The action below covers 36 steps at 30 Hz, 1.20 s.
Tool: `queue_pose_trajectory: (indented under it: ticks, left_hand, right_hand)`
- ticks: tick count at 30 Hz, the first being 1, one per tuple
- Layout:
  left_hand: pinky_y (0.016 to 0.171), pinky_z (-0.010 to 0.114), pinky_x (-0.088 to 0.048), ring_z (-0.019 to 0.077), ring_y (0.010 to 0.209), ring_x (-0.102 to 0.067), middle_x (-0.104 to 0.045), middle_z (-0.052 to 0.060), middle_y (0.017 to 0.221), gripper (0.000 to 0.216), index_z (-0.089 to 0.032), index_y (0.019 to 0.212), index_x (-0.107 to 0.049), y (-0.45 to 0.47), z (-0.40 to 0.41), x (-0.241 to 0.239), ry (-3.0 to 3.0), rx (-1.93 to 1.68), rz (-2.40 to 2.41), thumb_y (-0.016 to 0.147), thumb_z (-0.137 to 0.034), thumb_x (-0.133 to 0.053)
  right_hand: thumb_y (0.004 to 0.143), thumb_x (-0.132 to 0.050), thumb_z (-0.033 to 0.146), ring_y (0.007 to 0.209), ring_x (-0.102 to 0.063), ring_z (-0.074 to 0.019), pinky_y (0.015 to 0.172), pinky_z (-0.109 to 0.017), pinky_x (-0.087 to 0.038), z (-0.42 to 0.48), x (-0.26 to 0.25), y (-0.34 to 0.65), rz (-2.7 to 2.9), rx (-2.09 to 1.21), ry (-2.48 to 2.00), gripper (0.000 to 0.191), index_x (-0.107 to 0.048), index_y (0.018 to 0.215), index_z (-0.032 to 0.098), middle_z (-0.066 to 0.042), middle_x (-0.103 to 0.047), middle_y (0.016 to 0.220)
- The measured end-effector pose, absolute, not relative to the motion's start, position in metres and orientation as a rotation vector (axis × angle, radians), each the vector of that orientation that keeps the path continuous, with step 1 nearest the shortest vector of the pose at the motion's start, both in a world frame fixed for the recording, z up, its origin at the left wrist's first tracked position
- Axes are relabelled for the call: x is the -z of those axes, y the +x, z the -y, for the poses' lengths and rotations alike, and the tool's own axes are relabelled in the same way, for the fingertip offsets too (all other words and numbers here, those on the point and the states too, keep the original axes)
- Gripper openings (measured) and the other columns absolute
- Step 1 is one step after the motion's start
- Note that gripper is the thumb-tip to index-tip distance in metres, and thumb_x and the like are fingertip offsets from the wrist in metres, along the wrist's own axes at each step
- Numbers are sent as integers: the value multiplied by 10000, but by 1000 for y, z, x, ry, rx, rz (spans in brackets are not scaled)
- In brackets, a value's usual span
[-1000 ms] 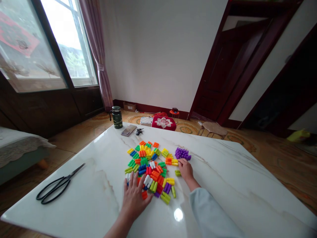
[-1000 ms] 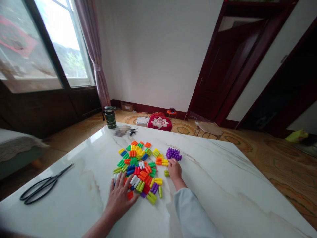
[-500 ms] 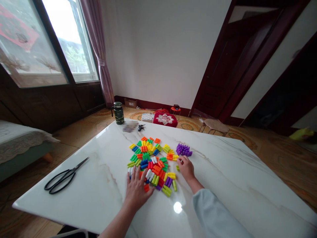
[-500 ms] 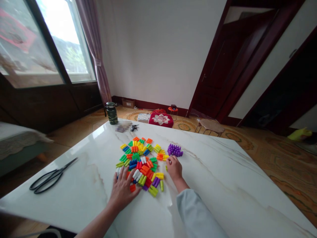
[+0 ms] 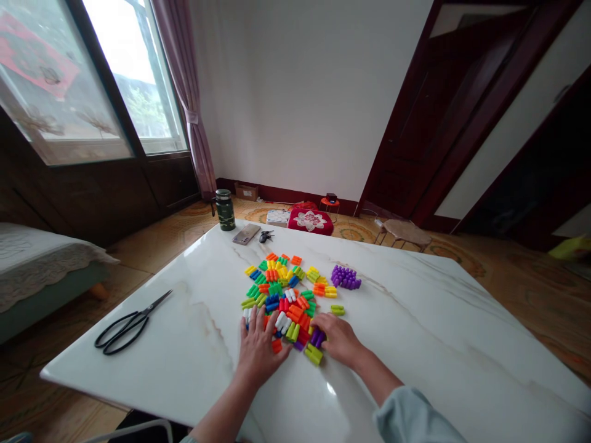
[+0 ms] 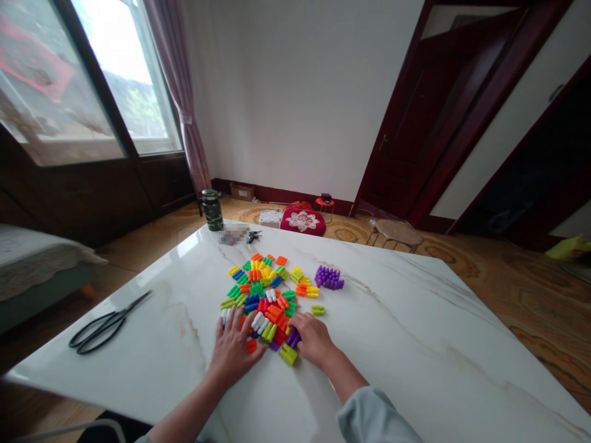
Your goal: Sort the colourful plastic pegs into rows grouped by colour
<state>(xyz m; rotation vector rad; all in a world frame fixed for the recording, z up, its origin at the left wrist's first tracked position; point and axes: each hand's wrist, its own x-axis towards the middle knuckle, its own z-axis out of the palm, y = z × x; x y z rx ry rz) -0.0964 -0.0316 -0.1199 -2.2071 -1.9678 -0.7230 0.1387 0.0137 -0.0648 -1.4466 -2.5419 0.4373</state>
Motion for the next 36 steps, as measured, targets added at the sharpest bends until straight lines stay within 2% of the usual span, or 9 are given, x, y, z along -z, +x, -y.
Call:
queue_pose_trajectory:
  ticks: [5, 12, 17, 22, 24, 27, 31, 36]
  left_hand:
    - [1128, 598, -161, 386, 1409, -261, -420, 155, 1462, 681, -255, 1388, -489, -97, 32, 121, -2191, 736, 1955, 769, -507, -622]
    - [1124, 594, -176, 383, 1406, -272, -432, 152, 1457, 675, -259, 1380, -499, -96, 32, 121, -2184, 744, 1943, 766, -511, -625]
    - [1123, 595, -173, 380, 1411, -265, -421, 159, 1465, 693, -261, 1391, -485, -97, 32, 122, -2185, 726, 1951, 764, -523, -623]
    - [1124, 598, -165, 385, 1410, -262, -432, 153, 1457, 685, -265, 1391, -487, -97, 30, 124, -2188, 738, 1947, 766, -513, -619]
    - [1125, 600, -163, 386, 1406, -269, -437, 149, 1453, 678, -267, 1388, -491, -97, 30, 124, -2187, 750, 1940, 769, -514, -615]
    - [1125, 601, -163, 387, 1402, -277, -433, 156, 1451, 665, -263, 1384, -497, -97, 29, 126, -2185, 746, 1931, 780, -524, -601]
    - [1124, 602, -161, 385, 1413, -259, -413, 161, 1466, 655, -268, 1391, -486, -98, 28, 130, -2175, 730, 1924, 790, -507, -590]
    - [1121, 603, -167, 385, 1412, -259, -411, 154, 1473, 675, -271, 1399, -479, -99, 27, 135, -2174, 732, 1908, 781, -517, -598]
  right_hand:
    - [694, -589, 113, 952, -530, -195, 737, -273, -346, -9, 60, 136, 2632, -395, -1438, 291, -619, 953, 245, 0, -651, 984]
    - [738, -582, 152, 965, -511, -209, 754, -300, -344, -1, 52, 137, 2756, -287, -1305, 207, -587, 936, 214, -34, -627, 987]
    - [774, -555, 171, 919, -521, -209, 757, -312, -373, 4, 59, 138, 2704, -248, -1225, 141, -596, 903, 207, -31, -624, 906]
    - [802, -524, 143, 919, -550, -199, 801, -313, -419, 4, 64, 140, 2354, -300, -1236, 148, -632, 873, 215, -33, -627, 904]
    - [843, -503, 179, 892, -572, -188, 802, -307, -446, -3, 66, 146, 2134, -334, -1257, 153, -643, 891, 215, -44, -630, 923]
    - [881, -475, 283, 786, -602, -176, 724, -297, -487, -23, 74, 167, 1807, -391, -1331, 202, -634, 972, 198, -63, -652, 932]
    - [821, -479, 387, 727, -632, -206, 680, -326, -509, -55, 99, 205, 1458, -342, -1502, 272, -618, 926, 178, -83, -689, 853]
    - [744, -468, 408, 694, -643, -227, 684, -353, -514, -87, 130, 228, 1417, -260, -1578, 277, -627, 830, 198, -86, -704, 786]
